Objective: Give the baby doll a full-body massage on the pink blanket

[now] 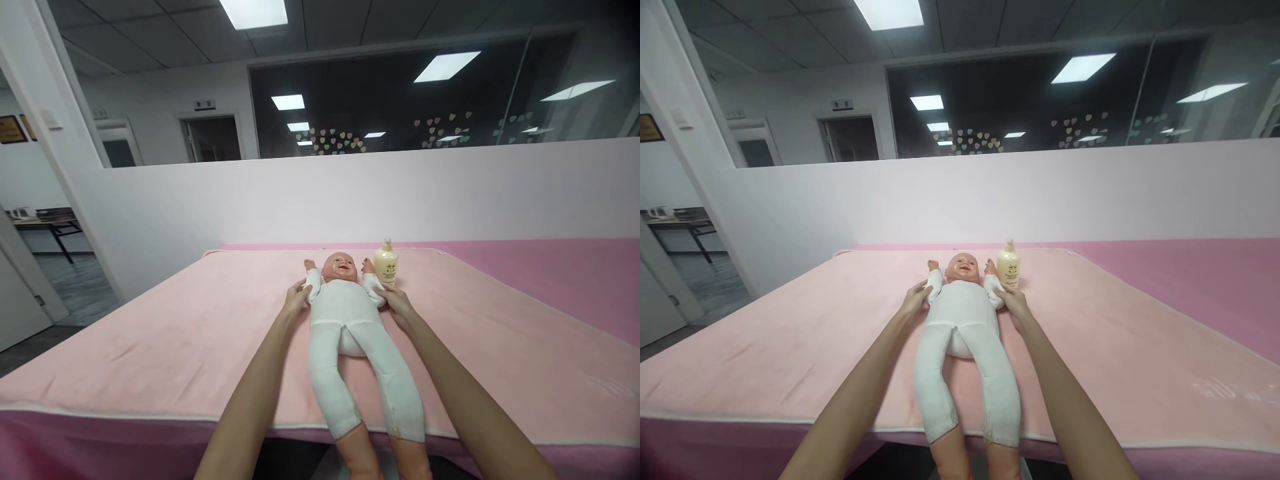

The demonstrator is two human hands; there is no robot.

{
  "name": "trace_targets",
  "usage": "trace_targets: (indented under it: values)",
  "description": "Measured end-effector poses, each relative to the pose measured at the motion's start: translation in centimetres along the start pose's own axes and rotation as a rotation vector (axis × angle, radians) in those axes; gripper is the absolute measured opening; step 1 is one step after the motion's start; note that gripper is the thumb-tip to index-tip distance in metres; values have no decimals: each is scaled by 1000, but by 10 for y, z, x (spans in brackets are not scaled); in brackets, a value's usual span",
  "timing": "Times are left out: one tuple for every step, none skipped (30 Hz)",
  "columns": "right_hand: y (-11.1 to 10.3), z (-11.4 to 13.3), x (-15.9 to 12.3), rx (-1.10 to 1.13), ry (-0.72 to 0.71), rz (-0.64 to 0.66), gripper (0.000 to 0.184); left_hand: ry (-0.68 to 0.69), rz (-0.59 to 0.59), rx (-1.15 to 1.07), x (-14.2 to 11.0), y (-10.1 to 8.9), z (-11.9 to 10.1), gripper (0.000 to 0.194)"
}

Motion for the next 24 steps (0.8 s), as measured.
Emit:
trace_targets:
  values:
    - [0,1,-1,74,33,49,42,-26,26,-127,0,-1,1,40]
    - [0,2,-1,124,59,79,41,-48,46,-215,0,-2,1,45]
    - [-1,2,-2,156,76,84,38,-64,58,-271,-1,-2,2,43]
    - [-3,3,-3,174,85,67,34,-75,60,-307,-2,-2,3,37]
    - [-4,3,-4,183,90,45,30,-84,62,-330,-2,-1,3,29]
    - [-4,3,-4,187,88,24,28,-89,63,-348,-3,0,4,23]
    - [-4,3,-5,185,81,16,28,-92,64,-362,-4,2,4,21]
    - [-3,3,-5,180,70,17,30,-91,61,-372,-5,4,4,22]
    - [-2,3,-5,172,52,20,33,-83,56,-378,-5,5,4,26]
    - [-1,3,-4,160,28,16,37,-71,44,-376,-5,5,4,33]
    - [0,3,-4,143,-4,-2,40,-55,26,-362,-4,5,4,40]
    - [-1,4,-3,118,-41,-32,42,-42,9,-328,-3,4,3,45]
    - [-2,4,-3,84,-81,-66,44,-32,-9,-268,-2,3,4,47]
    - [-2,4,-3,38,-119,-96,45,-25,-25,-179,0,2,4,44]
    - [-2,5,-3,-26,-150,-111,44,-21,-38,-59,1,2,5,38]
    - [-1,5,-4,-105,-167,-120,43,-18,-54,84,3,1,6,33]
    - [0,5,-5,-196,-172,-125,40,-10,-76,235,4,1,6,32]
    - [1,5,-6,-292,-166,-130,37,4,-104,374,5,1,6,34]
    - [2,6,-7,-382,-155,-141,35,21,-135,485,5,1,5,36]
    - [1,7,-8,-454,-142,-159,33,37,-162,558,5,1,4,37]
    - [1,8,-9,-498,-134,-176,32,48,-181,585,4,1,3,38]
    - [1,9,-10,-506,-129,-181,32,48,-177,564,4,2,3,37]
    - [1,9,-10,-475,-122,-169,32,37,-154,496,3,2,3,35]
    - [0,10,-10,-411,-107,-149,31,18,-120,386,3,3,4,33]
Point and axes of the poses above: each hand's wrist, its own x-axis towards the middle knuckle, its own y-axis out of the palm, z = x × y, the point moved 5 cm from there along x, towards the middle knuckle, and after that the axes turned 5 degrees about x, right-handed, at the moved point
